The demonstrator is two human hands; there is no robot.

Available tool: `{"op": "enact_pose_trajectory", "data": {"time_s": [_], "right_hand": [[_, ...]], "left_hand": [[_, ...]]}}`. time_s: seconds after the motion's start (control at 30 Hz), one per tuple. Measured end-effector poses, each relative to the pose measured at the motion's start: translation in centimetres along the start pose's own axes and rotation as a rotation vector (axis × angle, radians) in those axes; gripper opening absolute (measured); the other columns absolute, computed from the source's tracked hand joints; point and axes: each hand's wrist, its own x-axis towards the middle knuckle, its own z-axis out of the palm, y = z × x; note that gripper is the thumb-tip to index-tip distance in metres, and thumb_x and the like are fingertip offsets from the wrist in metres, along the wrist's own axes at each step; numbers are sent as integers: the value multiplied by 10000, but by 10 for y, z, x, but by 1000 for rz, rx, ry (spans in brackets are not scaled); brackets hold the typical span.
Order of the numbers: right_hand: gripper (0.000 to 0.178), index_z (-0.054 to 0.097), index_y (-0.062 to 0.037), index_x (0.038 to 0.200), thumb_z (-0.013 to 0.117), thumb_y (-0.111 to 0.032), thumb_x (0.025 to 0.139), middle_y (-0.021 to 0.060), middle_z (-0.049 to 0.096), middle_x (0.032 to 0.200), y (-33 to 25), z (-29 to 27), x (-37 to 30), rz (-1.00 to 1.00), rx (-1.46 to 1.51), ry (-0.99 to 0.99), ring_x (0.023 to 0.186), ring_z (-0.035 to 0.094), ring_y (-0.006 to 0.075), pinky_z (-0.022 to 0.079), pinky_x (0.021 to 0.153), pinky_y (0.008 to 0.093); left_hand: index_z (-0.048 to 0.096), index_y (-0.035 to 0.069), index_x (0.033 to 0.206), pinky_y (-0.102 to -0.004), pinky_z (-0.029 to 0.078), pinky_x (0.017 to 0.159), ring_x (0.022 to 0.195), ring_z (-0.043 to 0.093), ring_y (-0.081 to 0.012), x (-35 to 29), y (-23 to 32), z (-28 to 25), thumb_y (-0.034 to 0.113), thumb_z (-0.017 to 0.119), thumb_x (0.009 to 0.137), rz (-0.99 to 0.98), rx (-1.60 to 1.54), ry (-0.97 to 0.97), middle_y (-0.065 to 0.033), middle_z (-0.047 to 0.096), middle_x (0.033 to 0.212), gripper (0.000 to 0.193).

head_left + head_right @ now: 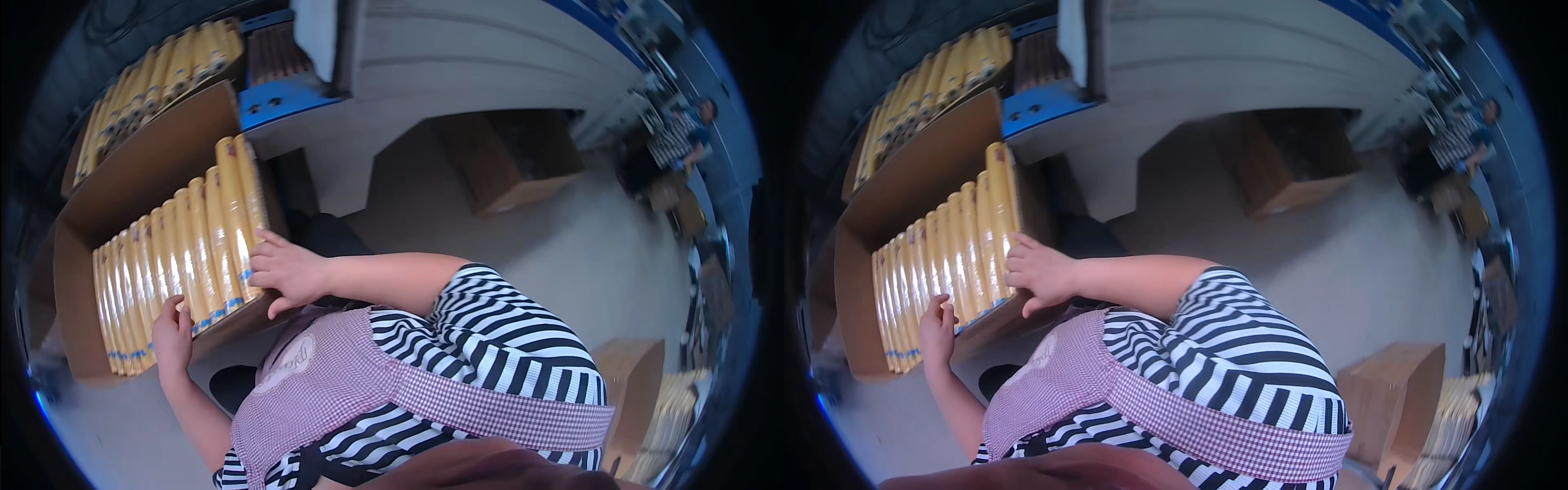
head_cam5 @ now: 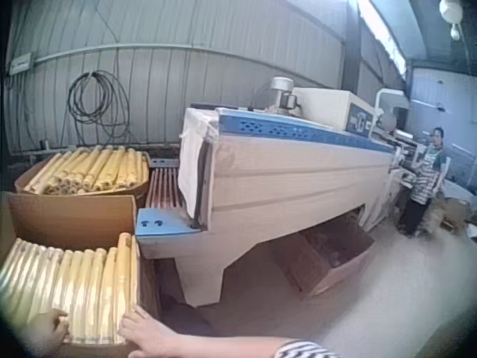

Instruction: The person packs long yellow plastic-wrapped rolls into a large cardboard box by hand, arranging them in layers and adjusting their position.

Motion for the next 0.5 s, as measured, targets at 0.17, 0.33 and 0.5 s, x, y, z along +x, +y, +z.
{"op": "enact_pose_trajectory", "data": {"time_s": [0.17,0.33,0.5], "right_hand": [[350,761,-184,908,865,-407,658,31,665,978,-8,1,0,16,-187,-82,1121,578,272,311,1150,490],[354,773,-185,869,857,-446,644,-2,696,909,3,2,-3,-9,-254,-54,1052,610,231,370,1069,420],[369,769,-172,878,865,-441,646,42,712,886,1,10,3,-17,-130,-33,981,640,271,428,975,429]], "left_hand": [[651,25,1250,-346,460,561,596,581,-165,33,54,62,176,572,1027,254,-49,-320,-83,595,695,281],[675,48,1247,-265,403,553,618,492,-72,42,45,68,196,574,1018,111,-274,-501,11,529,714,291],[681,33,1256,-329,485,651,705,575,-143,33,24,70,233,577,1005,202,-160,-411,-44,654,827,338]]}}
